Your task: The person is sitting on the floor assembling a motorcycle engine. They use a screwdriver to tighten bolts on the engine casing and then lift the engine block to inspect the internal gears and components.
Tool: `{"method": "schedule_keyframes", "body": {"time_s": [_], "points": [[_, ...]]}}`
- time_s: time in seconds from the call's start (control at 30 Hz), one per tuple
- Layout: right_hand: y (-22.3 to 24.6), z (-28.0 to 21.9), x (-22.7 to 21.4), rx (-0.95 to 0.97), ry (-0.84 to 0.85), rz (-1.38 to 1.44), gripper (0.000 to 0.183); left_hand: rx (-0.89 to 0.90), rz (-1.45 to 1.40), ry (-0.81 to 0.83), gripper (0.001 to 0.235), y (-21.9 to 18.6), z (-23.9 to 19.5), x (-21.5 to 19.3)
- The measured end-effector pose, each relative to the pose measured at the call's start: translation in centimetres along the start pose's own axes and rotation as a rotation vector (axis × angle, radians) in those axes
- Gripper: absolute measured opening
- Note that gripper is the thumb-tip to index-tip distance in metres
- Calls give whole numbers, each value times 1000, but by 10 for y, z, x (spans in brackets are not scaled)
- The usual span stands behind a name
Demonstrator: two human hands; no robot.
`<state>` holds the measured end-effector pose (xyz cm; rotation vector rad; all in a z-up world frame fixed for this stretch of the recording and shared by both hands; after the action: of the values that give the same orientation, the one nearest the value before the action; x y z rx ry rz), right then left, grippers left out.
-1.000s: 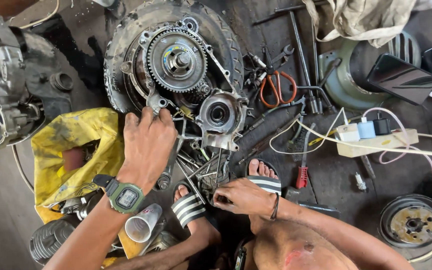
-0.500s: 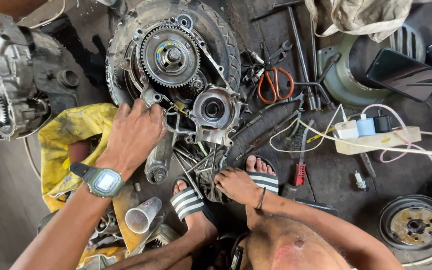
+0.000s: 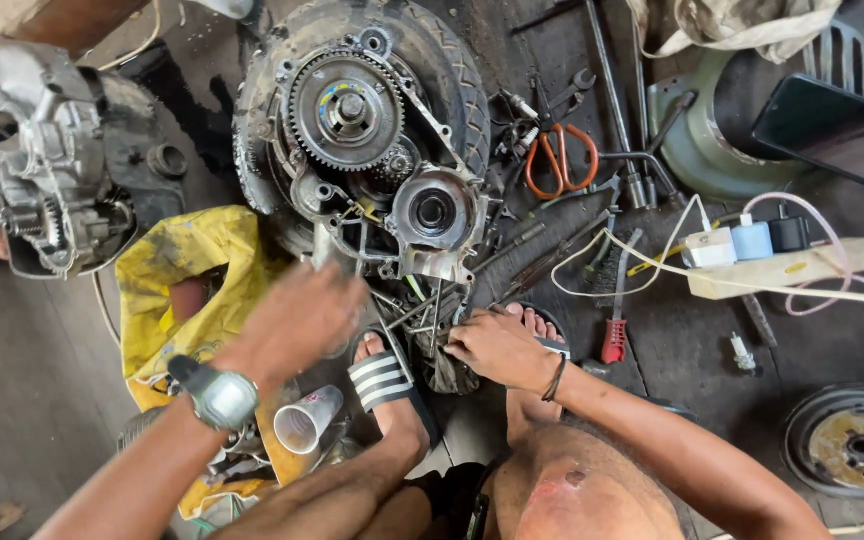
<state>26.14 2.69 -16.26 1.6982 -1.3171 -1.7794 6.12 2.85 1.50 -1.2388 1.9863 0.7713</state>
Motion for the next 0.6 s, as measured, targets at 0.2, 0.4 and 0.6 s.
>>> {"method": "schedule_keyframes", "body": {"time_s": [0.2,0.4,0.6], "points": [[-6,2,-65,239,-35,90,19,309,-244,-68,19,-67,-2,68],[-78,2,-71,395,-330,-12,24,198,-332,-96,24,-66,11,126],[-85,-12,-101,590,-367,-379,46,221,-397,-99,36,-57,8,89]]}}
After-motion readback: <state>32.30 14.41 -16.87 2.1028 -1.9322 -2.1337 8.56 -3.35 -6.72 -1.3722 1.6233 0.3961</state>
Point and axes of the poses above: each hand's wrist, its own z-axis towards the middle knuckle, its own x-axis out of the palm, y = z × x, the point moved 5 cm from there along z, towards the middle knuckle, and after that the axes turned 7 degrees about z, right-handed, at the moved point
